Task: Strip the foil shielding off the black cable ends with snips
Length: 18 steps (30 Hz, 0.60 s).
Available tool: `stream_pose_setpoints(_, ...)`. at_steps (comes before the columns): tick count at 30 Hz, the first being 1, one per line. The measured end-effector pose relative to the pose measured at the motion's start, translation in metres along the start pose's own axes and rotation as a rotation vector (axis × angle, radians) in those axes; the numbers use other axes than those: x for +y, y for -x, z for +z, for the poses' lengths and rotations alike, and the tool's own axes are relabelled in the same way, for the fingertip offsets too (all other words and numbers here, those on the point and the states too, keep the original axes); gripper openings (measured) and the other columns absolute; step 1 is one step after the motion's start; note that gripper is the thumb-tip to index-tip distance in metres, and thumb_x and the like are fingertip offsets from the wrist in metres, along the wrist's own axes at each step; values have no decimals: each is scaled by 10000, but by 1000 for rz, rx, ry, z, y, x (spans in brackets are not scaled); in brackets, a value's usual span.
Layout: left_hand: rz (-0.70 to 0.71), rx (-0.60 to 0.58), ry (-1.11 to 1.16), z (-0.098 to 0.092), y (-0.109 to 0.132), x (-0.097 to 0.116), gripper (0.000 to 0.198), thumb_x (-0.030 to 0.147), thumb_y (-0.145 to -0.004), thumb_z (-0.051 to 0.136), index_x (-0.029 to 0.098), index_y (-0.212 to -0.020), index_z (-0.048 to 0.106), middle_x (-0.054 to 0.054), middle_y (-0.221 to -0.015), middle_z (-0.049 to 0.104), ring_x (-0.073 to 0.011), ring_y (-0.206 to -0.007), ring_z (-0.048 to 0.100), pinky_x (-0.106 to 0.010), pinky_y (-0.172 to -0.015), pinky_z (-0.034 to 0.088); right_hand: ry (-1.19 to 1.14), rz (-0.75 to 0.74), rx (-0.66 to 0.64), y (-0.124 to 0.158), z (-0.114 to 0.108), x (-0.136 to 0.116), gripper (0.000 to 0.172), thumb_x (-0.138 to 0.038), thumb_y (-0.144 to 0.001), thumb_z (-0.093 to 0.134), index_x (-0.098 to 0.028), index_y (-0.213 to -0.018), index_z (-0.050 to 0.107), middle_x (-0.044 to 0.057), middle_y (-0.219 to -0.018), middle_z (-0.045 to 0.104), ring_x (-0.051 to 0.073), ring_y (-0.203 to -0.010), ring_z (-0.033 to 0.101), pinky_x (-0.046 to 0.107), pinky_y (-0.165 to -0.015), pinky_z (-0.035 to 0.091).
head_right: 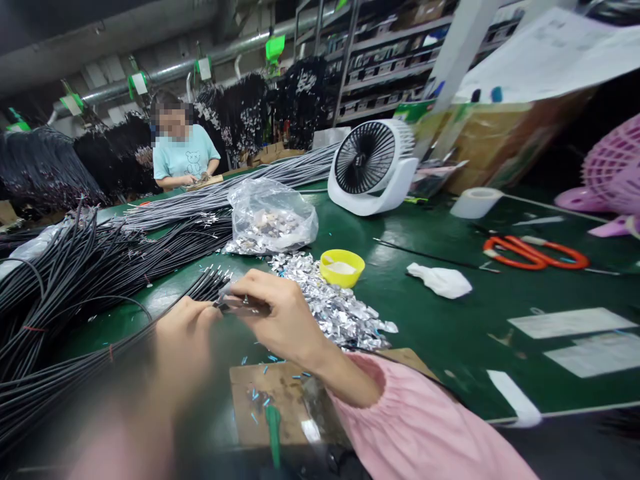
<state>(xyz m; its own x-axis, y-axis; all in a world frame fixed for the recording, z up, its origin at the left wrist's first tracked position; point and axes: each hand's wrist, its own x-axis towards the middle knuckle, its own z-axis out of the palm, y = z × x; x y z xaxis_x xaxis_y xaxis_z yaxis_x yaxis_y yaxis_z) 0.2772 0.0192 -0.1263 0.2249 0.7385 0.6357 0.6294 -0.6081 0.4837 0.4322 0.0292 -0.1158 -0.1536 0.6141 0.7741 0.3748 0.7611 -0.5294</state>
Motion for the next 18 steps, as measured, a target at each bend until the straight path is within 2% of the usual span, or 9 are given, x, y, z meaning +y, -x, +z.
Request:
stream_pose_setpoints(7, -63, 86, 118, 3, 4, 0, 150, 195, -835, 555, 165, -718, 644, 9, -626, 595, -89, -552, 529, -196, -507, 384, -3, -41, 7, 4, 1, 2, 83, -72, -769, 579, -125, -749, 641, 27, -627, 599, 95, -521, 526, 199, -470, 408)
stream_pose_setpoints(13, -97, 52, 153, 0, 2, 2, 158, 209, -819, 575, 170, -690, 656, 14, -598, 601, -87, -528, 540, -195, -488, 386, -57, -6, 58, 1, 1, 2, 95, -79, -745, 594, -131, -698, 658, 24, -603, 619, 85, -491, 531, 181, -432, 392)
stream_pose_setpoints(18, -124, 39, 179, -1, 2, 2, 158, 211, -806, 584, 168, -672, 658, 7, -589, 616, -97, -520, 551, -200, -476, 391, -104, 80, 52, 0, 1, -1, 92, -129, -728, 599, -148, -663, 663, 4, -554, 608, 73, -430, 475, 180, -386, 352)
